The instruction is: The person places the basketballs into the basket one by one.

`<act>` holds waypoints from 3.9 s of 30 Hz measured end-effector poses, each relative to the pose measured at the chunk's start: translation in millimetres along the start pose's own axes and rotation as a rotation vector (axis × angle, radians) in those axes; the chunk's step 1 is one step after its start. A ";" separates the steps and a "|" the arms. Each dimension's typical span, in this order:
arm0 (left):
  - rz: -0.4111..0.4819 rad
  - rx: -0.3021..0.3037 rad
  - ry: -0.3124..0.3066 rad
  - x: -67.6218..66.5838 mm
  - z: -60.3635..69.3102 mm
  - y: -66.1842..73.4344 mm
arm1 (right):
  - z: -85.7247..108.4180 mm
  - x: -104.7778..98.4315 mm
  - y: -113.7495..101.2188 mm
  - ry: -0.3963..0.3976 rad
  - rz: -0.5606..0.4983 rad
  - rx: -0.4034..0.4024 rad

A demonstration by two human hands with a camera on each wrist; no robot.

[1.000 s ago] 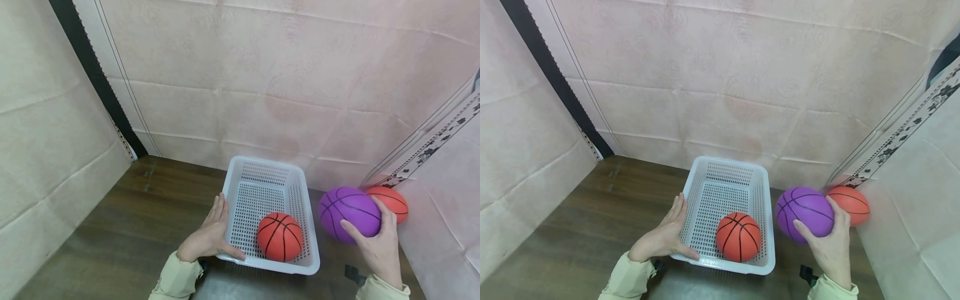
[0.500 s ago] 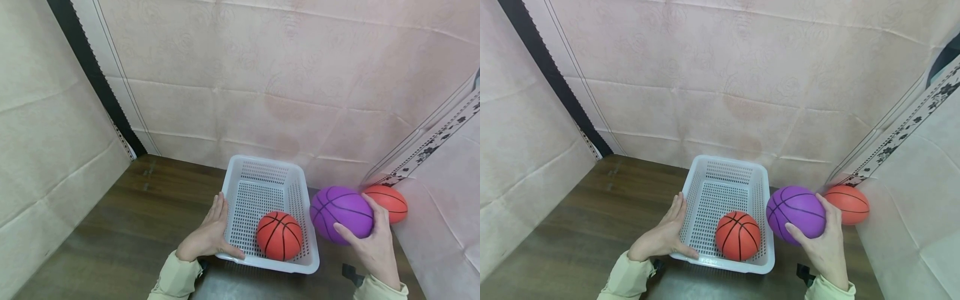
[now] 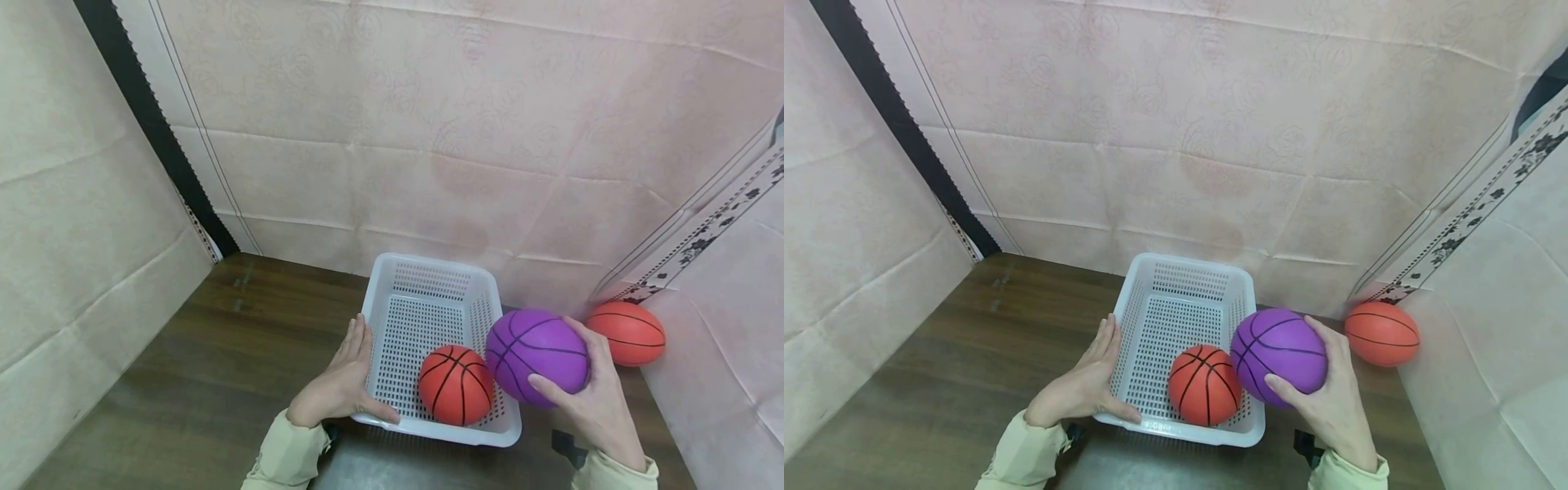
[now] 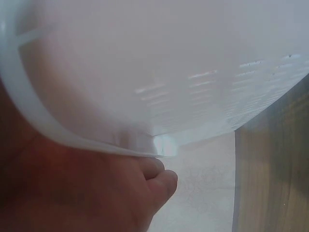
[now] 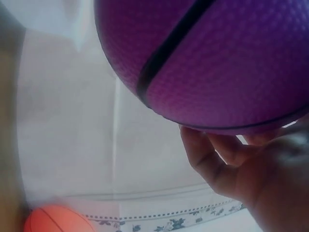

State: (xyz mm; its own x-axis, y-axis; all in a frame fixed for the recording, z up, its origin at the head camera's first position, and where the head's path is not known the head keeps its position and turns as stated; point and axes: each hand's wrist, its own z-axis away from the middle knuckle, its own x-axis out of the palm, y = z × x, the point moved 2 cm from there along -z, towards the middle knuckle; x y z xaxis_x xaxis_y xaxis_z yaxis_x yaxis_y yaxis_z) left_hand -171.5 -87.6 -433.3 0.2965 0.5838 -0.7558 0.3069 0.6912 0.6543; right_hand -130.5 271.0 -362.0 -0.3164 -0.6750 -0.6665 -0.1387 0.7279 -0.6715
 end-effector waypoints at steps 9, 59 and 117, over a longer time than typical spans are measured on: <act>0.008 0.010 -0.003 0.4 0.4 -0.8 | -0.7 10.4 -2.5 -0.032 -0.023 -0.073; -0.026 0.008 -0.005 -0.1 1.2 -0.2 | -10.9 57.2 -2.1 -0.335 0.025 0.010; -0.005 0.010 0.002 0.3 0.6 -0.6 | -18.0 74.2 18.9 -0.433 0.087 0.035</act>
State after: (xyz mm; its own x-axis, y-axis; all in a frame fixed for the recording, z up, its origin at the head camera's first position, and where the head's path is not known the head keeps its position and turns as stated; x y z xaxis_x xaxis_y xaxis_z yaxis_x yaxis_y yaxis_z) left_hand -171.0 -88.1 -433.9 0.2927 0.5812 -0.7593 0.3177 0.6898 0.6505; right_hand -173.6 236.8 -418.3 0.0977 -0.6046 -0.7905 -0.0945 0.7851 -0.6122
